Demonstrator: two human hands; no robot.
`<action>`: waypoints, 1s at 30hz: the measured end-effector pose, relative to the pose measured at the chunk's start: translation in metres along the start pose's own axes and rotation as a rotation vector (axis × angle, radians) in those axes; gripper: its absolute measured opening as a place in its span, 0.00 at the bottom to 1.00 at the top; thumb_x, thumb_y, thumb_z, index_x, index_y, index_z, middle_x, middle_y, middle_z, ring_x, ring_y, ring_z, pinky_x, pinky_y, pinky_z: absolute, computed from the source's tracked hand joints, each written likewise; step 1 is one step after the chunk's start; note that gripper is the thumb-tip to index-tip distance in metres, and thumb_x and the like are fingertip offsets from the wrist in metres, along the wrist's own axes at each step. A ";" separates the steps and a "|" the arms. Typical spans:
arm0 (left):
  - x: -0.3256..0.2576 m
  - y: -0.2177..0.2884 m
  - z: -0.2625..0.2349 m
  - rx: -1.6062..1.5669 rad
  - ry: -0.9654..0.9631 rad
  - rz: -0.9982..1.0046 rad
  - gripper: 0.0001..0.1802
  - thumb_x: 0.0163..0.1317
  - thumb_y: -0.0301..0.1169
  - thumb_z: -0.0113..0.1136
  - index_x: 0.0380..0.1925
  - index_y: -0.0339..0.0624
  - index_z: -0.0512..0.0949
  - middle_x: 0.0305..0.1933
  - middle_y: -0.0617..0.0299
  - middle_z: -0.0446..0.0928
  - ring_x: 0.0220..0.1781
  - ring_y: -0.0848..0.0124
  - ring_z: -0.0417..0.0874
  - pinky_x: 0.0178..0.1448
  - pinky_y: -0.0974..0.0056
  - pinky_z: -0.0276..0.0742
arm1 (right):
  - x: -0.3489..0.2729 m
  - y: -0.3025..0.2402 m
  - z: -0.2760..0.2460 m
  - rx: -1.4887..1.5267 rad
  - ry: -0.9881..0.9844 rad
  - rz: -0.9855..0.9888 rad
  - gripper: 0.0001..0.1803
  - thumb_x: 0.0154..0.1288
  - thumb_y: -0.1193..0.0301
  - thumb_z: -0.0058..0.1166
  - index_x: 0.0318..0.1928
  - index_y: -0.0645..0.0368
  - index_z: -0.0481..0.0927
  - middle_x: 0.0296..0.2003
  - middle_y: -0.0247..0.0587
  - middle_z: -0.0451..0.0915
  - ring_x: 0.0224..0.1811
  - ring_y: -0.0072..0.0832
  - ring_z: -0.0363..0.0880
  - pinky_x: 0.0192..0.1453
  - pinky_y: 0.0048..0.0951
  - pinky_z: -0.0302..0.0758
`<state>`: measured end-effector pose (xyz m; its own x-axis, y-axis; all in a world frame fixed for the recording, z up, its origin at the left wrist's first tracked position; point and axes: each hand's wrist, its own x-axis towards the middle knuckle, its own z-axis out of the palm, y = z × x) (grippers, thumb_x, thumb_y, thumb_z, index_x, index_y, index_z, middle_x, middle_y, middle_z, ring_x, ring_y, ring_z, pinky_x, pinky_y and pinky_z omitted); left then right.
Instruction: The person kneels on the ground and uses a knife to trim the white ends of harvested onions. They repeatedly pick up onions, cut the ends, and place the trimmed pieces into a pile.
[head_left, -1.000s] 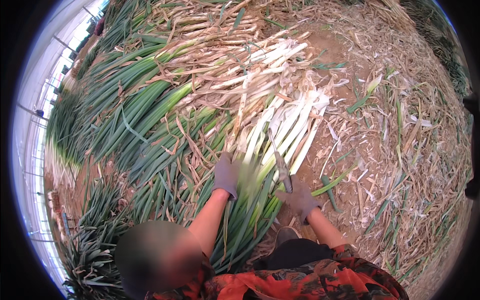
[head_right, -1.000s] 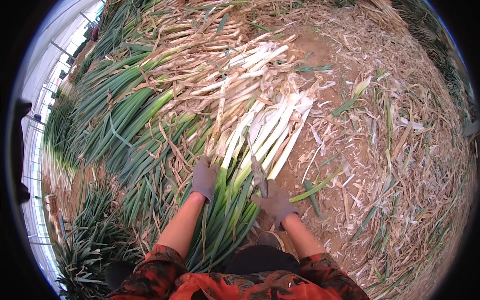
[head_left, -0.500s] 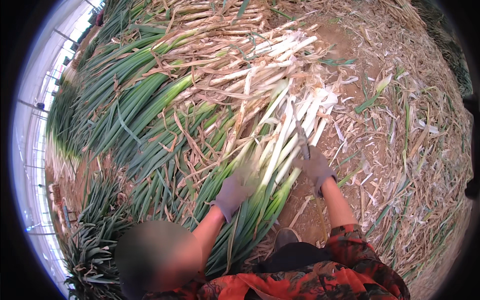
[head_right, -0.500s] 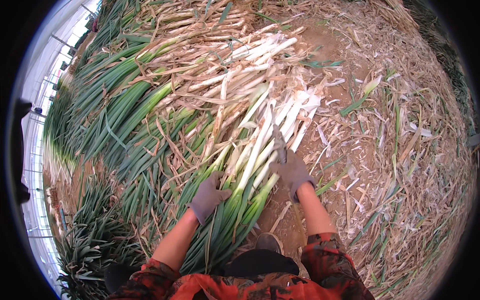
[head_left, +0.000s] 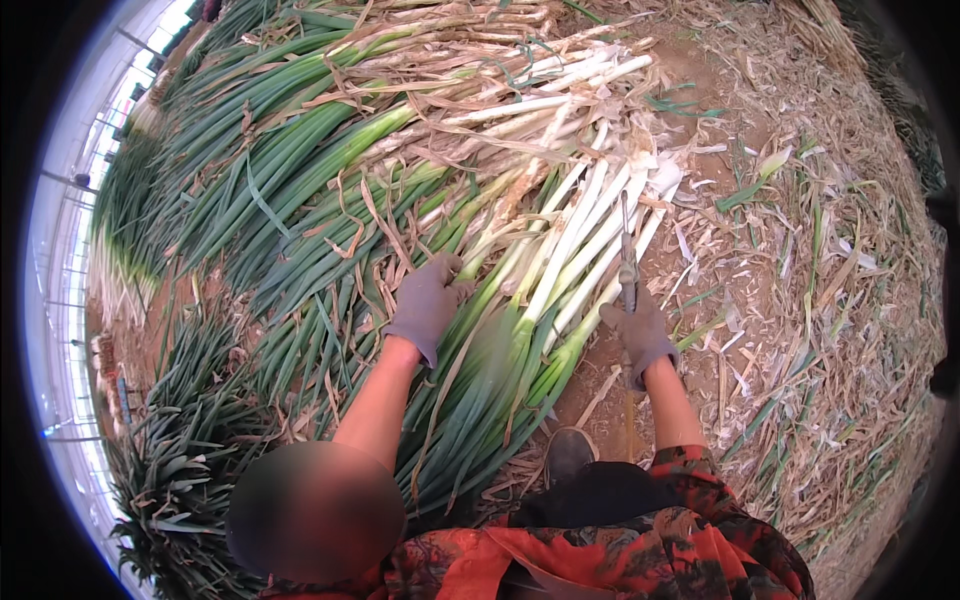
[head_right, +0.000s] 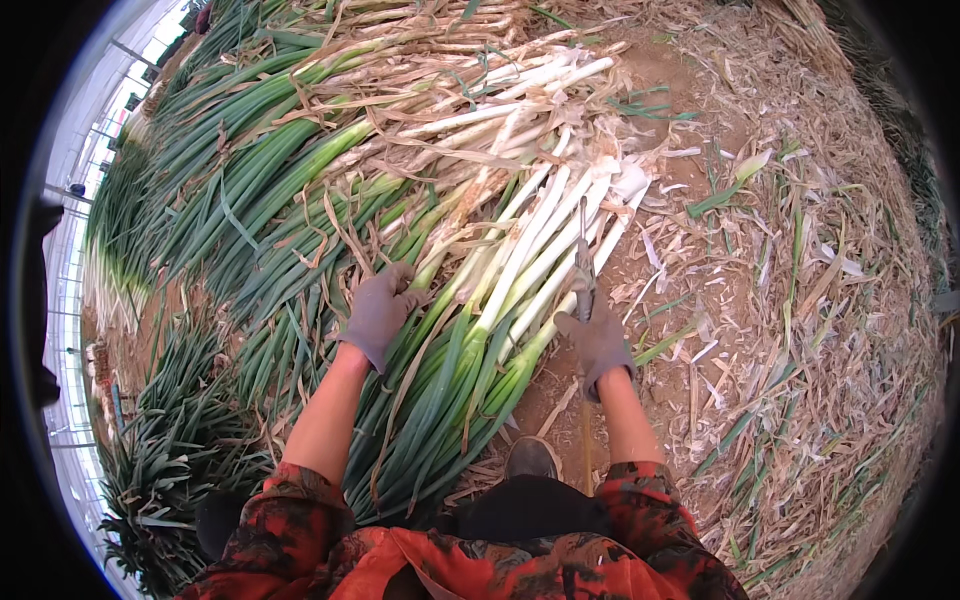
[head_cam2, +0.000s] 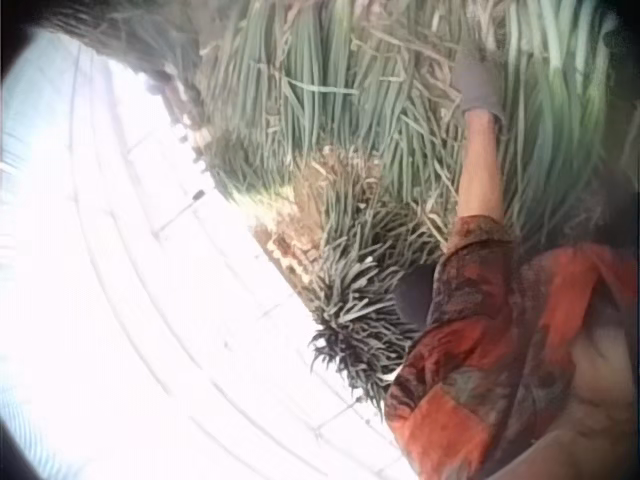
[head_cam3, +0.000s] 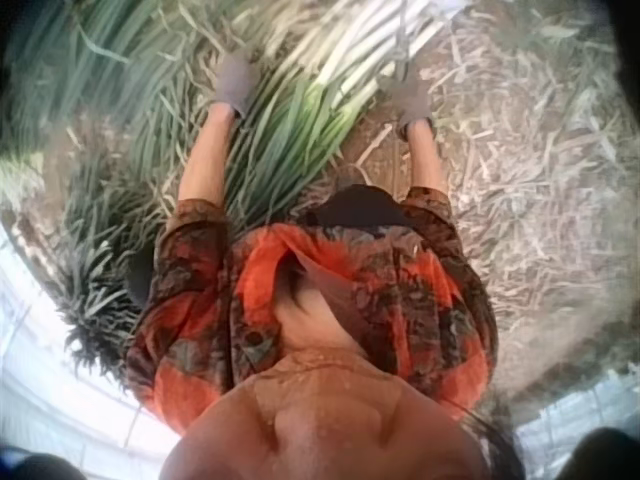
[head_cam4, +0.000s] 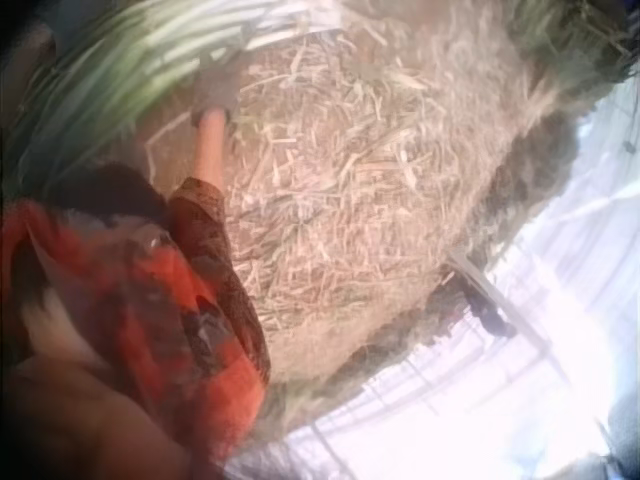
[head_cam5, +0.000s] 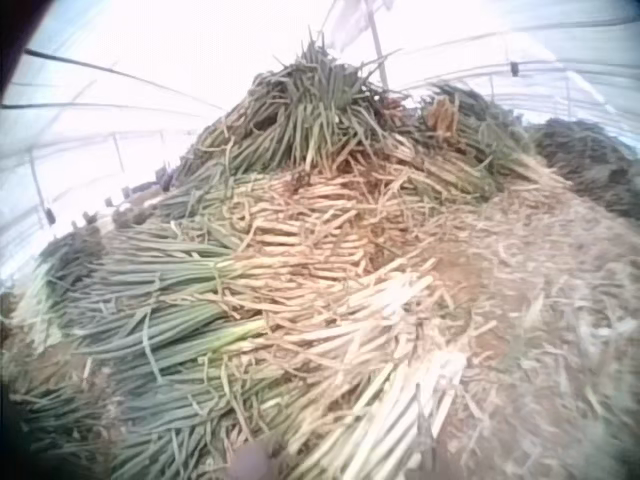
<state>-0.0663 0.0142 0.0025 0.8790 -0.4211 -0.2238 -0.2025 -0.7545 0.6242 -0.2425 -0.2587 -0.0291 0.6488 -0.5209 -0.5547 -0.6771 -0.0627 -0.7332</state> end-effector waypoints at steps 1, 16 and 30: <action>-0.002 0.006 0.001 -0.054 0.013 0.032 0.20 0.59 0.38 0.71 0.46 0.38 0.79 0.39 0.45 0.84 0.43 0.46 0.85 0.47 0.50 0.78 | -0.017 -0.001 0.004 -0.063 -0.024 -0.080 0.33 0.60 0.56 0.69 0.57 0.64 0.73 0.38 0.53 0.82 0.39 0.43 0.83 0.45 0.45 0.78; -0.021 0.013 0.034 -0.003 -0.030 -0.073 0.27 0.53 0.43 0.72 0.43 0.36 0.71 0.39 0.35 0.81 0.46 0.37 0.82 0.49 0.46 0.76 | -0.127 0.021 0.051 -0.419 -0.432 -0.083 0.36 0.59 0.47 0.66 0.56 0.61 0.72 0.41 0.63 0.82 0.47 0.53 0.84 0.54 0.50 0.77; -0.018 0.019 0.007 -0.076 -0.063 -0.039 0.21 0.47 0.35 0.76 0.33 0.38 0.74 0.31 0.56 0.80 0.35 0.66 0.82 0.40 0.61 0.76 | -0.054 -0.008 0.022 -0.169 -0.243 -0.067 0.36 0.56 0.50 0.67 0.57 0.63 0.75 0.39 0.56 0.82 0.42 0.46 0.82 0.49 0.44 0.76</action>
<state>-0.0887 0.0035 0.0133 0.8560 -0.4249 -0.2945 -0.1330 -0.7314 0.6689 -0.2644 -0.2115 -0.0015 0.7440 -0.2933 -0.6003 -0.6652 -0.2415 -0.7065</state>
